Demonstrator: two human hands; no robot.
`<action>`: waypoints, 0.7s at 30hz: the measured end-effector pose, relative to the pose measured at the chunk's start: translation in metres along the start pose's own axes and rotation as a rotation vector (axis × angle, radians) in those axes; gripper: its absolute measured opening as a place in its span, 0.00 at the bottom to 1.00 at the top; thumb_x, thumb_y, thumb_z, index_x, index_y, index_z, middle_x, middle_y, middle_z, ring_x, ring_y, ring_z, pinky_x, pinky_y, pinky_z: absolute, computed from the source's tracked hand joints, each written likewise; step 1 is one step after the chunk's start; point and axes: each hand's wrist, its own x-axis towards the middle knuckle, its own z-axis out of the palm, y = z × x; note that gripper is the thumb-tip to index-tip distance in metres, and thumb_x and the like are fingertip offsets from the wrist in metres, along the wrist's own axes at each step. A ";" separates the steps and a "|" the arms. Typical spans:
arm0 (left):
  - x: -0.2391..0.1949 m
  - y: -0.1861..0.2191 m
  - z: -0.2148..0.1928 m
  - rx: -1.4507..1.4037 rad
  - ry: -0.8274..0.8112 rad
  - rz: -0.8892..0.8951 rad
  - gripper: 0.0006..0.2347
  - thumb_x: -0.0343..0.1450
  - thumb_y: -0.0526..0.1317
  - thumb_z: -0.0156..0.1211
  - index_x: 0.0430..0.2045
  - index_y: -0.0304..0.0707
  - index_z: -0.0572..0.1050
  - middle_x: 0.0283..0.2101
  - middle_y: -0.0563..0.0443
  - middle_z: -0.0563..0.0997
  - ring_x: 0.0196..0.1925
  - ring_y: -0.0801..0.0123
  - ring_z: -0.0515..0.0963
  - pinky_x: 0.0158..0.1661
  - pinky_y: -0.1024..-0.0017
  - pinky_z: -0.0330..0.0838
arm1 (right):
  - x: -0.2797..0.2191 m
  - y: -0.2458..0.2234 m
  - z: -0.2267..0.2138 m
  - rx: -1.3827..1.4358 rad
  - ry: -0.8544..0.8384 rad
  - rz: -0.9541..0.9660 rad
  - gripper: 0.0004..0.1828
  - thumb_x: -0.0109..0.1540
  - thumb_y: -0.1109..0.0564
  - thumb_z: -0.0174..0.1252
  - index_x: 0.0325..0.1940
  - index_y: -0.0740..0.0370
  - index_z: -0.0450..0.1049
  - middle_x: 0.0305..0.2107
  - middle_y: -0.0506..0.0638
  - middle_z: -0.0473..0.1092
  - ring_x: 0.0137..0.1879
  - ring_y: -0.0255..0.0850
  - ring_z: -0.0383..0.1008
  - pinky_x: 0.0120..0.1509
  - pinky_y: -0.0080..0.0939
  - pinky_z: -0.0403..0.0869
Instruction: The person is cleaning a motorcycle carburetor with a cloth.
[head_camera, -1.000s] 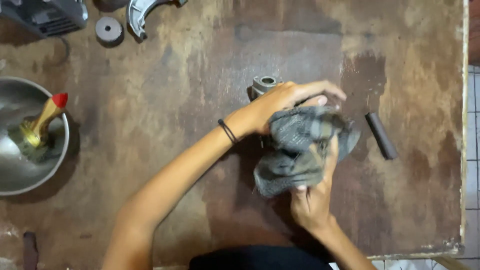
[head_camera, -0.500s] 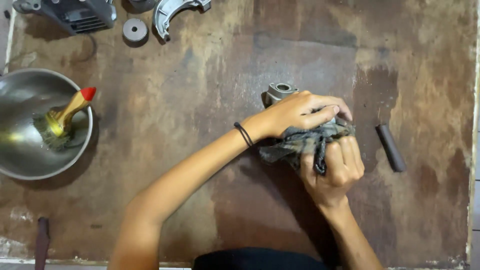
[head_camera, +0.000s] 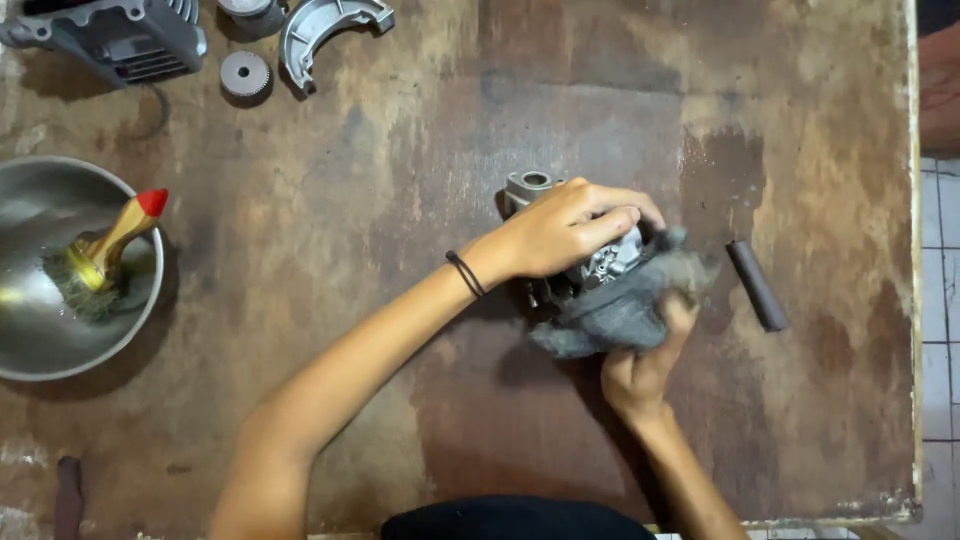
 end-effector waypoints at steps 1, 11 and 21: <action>-0.001 0.001 0.000 0.000 0.001 -0.001 0.15 0.76 0.45 0.45 0.46 0.45 0.81 0.44 0.50 0.88 0.45 0.62 0.88 0.50 0.65 0.78 | 0.001 -0.005 0.000 0.001 -0.001 0.000 0.23 0.68 0.61 0.56 0.63 0.59 0.54 0.54 0.58 0.64 0.62 0.55 0.65 0.70 0.58 0.65; -0.006 0.002 -0.001 0.019 0.032 0.148 0.29 0.72 0.39 0.44 0.74 0.53 0.60 0.82 0.51 0.53 0.85 0.57 0.51 0.81 0.50 0.39 | 0.056 0.024 0.002 0.807 -0.091 1.017 0.22 0.70 0.49 0.48 0.63 0.65 0.66 0.53 0.47 0.69 0.56 0.34 0.69 0.61 0.37 0.70; -0.014 0.006 -0.030 0.627 0.413 0.205 0.14 0.80 0.45 0.45 0.47 0.45 0.82 0.54 0.54 0.85 0.72 0.59 0.73 0.76 0.49 0.56 | 0.053 0.075 0.023 0.461 -0.205 0.690 0.20 0.72 0.53 0.45 0.33 0.70 0.72 0.25 0.42 0.70 0.34 0.29 0.64 0.38 0.35 0.66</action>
